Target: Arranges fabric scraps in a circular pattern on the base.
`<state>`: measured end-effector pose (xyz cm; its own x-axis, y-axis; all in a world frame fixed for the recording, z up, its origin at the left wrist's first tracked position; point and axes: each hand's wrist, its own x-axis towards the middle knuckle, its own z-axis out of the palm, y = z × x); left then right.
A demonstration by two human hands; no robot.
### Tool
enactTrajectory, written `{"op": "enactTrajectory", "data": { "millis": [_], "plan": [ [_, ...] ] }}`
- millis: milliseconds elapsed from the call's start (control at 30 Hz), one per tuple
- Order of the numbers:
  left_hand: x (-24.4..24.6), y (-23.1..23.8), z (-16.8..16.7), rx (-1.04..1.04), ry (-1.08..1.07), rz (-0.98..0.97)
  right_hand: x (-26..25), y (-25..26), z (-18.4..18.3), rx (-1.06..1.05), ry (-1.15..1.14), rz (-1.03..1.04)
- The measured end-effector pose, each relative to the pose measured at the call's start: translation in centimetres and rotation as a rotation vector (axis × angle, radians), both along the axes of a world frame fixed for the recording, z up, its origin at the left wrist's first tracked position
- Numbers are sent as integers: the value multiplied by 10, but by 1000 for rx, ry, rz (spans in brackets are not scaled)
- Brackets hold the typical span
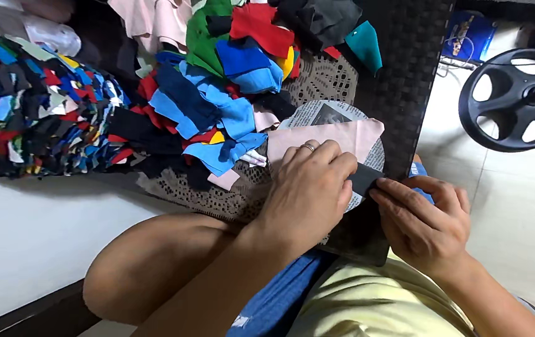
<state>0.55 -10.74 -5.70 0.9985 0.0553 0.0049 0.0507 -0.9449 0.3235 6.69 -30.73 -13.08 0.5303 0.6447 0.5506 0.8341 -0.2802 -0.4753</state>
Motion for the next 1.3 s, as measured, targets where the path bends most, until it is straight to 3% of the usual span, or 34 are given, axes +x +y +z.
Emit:
{"op": "enactTrajectory", "data": {
  "millis": [167,233,333,633,933,1067,1167,1300],
  "plan": [
    [-2,3,8,-39,2,34,13,-18,11,234,493,14],
    [-2,2,7,-54,-65,71,22,-25,13,274,553,-33],
    [0,-3,-2,-40,-145,100,25,-28,7,261,535,-65],
    [7,-23,-36,130,-102,103,14,-17,2,161,358,-25],
    [-2,-6,-42,141,-80,-54,15,-11,1,142,207,-5],
    [-1,-4,-30,13,-62,-32,14,10,9,198,159,57],
    [10,22,-3,-62,-116,79,10,24,13,262,157,178],
    [36,86,36,119,-169,152,0,31,9,270,157,254]
  ]
}}
